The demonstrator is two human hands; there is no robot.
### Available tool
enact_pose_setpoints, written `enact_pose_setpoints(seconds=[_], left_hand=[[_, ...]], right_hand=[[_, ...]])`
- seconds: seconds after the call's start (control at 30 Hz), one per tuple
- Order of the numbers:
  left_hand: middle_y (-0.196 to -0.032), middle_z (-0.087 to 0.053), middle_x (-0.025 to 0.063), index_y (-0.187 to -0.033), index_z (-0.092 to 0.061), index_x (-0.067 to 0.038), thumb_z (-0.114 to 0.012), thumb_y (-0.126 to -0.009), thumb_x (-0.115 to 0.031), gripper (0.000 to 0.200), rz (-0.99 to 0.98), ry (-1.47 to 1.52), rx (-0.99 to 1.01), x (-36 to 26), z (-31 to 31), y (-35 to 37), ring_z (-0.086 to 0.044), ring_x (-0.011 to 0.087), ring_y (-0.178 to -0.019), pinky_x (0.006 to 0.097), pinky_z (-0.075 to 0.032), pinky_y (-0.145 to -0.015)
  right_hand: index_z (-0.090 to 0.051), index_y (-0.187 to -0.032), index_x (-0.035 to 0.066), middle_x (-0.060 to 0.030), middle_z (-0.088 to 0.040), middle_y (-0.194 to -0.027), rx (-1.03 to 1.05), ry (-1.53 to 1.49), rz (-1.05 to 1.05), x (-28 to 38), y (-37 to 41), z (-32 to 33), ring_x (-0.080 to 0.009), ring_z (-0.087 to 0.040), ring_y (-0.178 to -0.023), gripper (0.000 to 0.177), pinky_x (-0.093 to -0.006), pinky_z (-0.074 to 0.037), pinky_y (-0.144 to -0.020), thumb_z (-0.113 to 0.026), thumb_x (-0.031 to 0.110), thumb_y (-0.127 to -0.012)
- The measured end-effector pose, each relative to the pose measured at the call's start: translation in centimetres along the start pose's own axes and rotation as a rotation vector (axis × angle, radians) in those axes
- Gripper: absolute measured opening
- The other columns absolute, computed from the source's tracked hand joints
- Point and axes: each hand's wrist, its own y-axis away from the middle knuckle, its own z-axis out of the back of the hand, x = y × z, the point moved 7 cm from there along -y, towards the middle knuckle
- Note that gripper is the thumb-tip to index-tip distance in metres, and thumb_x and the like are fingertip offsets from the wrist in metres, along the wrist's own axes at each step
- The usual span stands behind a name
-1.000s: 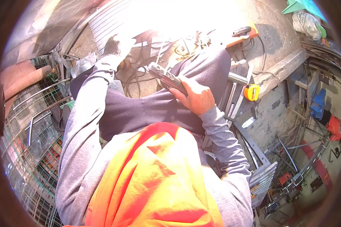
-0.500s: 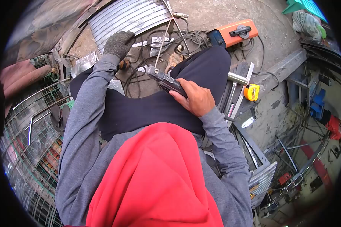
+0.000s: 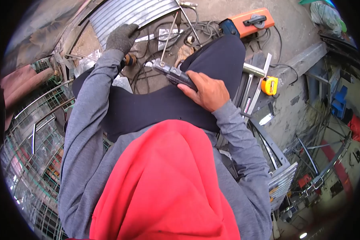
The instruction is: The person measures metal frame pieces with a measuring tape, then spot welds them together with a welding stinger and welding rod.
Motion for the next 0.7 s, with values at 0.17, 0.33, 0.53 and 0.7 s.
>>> enact_pose_setpoints(seconds=[0.17,0.33,0.53,0.7], left_hand=[[-0.104,-0.069,0.014,-0.115,-0.069,-0.017,-0.062,-0.095,-0.038,0.029,0.012,-0.034,0.038,-0.01,-0.23,-0.04,-0.067,0.0356,-0.1,0.0474,-0.053,-0.086],[-0.104,-0.069,0.014,-0.116,-0.069,-0.017,-0.062,-0.095,-0.038,0.03,-0.001,-0.049,0.044,0.18,-0.45,-0.19,-0.067,0.0355,-0.1,0.0476,-0.054,-0.086],[-0.103,-0.069,0.0141,-0.115,-0.069,-0.017,-0.061,-0.096,-0.038,0.03,-0.023,-0.043,0.011,0.16,-0.4,-0.1,-0.067,0.0355,-0.099,0.0478,-0.054,-0.086],[-0.102,-0.069,0.0141,-0.115,-0.069,-0.017,-0.061,-0.096,-0.038,0.03,-0.022,-0.049,0.014,-0.07,-0.16,-0.06,-0.067,0.0354,-0.098,0.0477,-0.054,-0.086]], right_hand=[[-0.068,-0.113,0.006,-0.0091,-0.071,-0.088,-0.005,-0.028,-0.03,-0.03,-0.02,-0.04,-0.0291,-0.07,-0.068,0.045,-0.038,-0.055,-0.057,-0.074,0.044,-0.09],[-0.068,-0.113,0.007,-0.0089,-0.072,-0.089,-0.007,-0.033,-0.045,-0.24,-0.24,-0.04,-0.0288,-0.071,-0.069,0.045,-0.0377,-0.056,-0.057,-0.075,0.044,-0.089],[-0.068,-0.113,0.007,-0.0088,-0.072,-0.089,-0.014,-0.024,-0.048,-0.31,-0.26,-0.13,-0.0288,-0.071,-0.069,0.044,-0.0378,-0.056,-0.058,-0.074,0.045,-0.09],[-0.068,-0.113,0.007,-0.0091,-0.072,-0.089,-0.009,-0.028,-0.065,-0.43,-0.32,-0.2,-0.0292,-0.071,-0.07,0.045,-0.038,-0.056,-0.058,-0.074,0.045,-0.09]])
